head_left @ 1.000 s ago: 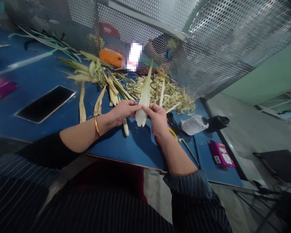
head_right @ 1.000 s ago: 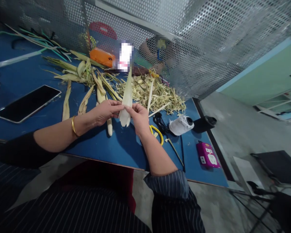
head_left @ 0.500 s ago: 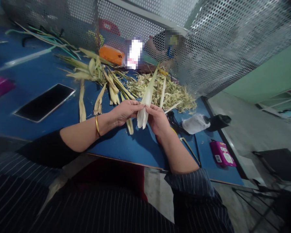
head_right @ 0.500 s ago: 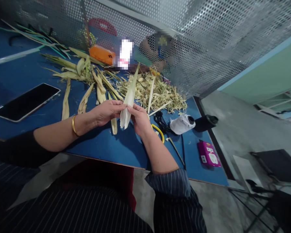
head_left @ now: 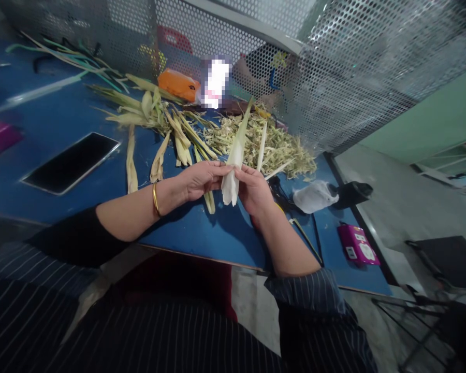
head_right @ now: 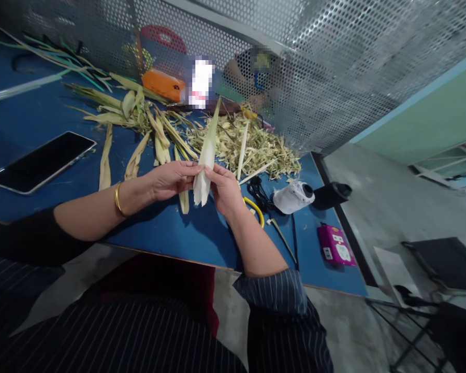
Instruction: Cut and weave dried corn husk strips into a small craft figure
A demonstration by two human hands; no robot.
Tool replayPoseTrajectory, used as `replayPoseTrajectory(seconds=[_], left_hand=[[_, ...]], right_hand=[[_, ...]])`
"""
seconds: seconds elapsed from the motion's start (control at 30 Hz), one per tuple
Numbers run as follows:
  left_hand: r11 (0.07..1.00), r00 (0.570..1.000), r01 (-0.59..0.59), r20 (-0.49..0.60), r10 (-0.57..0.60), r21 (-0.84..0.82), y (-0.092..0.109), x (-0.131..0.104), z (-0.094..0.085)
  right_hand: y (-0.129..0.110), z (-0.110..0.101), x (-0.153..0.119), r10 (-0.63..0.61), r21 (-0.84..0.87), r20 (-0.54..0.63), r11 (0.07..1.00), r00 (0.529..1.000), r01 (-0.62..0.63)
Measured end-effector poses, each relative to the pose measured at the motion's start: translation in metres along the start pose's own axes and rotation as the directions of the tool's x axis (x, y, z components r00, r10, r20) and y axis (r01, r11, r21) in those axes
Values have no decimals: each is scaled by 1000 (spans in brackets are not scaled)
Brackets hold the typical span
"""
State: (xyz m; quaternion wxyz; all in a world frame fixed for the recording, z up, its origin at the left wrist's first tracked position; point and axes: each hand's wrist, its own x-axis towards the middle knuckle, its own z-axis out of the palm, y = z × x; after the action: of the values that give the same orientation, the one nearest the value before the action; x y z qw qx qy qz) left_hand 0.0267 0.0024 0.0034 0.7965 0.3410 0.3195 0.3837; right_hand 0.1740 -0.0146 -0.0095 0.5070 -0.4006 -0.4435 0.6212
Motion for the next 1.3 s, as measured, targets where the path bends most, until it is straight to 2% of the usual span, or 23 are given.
replayPoseTrajectory(seconds=[0.13,0.23,0.37,0.5,0.6,0.73,0.93,1.13,1.3], left_hand=[[999,999,-44,32,44,17,1,4,-7],[994,997,-80,0,81,70,1,4,-7],[952,968,-200,-103,228,230,1,-1,-4],[901,942,-276,-93,323,335,-1,-3,0],[921,953,-252,-87,289,297,-1,-5,3],[976,985,-130,-93,148,176,1,-7,7],[994,994,-15,-101,26,108,3,-6,7],[999,999,-40,-28,41,29,2,-4,1],[992,991,-92,-85,99,83,-1,-2,1]], right_hand=[[0,1,-1,-106,-76,-37,992,994,102],[-3,4,-3,-148,-99,-73,985,986,141],[-6,8,-6,-185,-151,-104,974,977,169],[-5,8,-7,-233,-209,-146,957,961,201],[-3,7,-6,-200,-190,-121,966,972,175],[-1,4,-4,-106,-94,-38,990,994,102],[-4,2,-2,-23,-49,39,998,999,25],[-4,1,-3,-24,-43,14,999,1000,25],[-3,1,-3,-82,-74,2,994,997,82]])
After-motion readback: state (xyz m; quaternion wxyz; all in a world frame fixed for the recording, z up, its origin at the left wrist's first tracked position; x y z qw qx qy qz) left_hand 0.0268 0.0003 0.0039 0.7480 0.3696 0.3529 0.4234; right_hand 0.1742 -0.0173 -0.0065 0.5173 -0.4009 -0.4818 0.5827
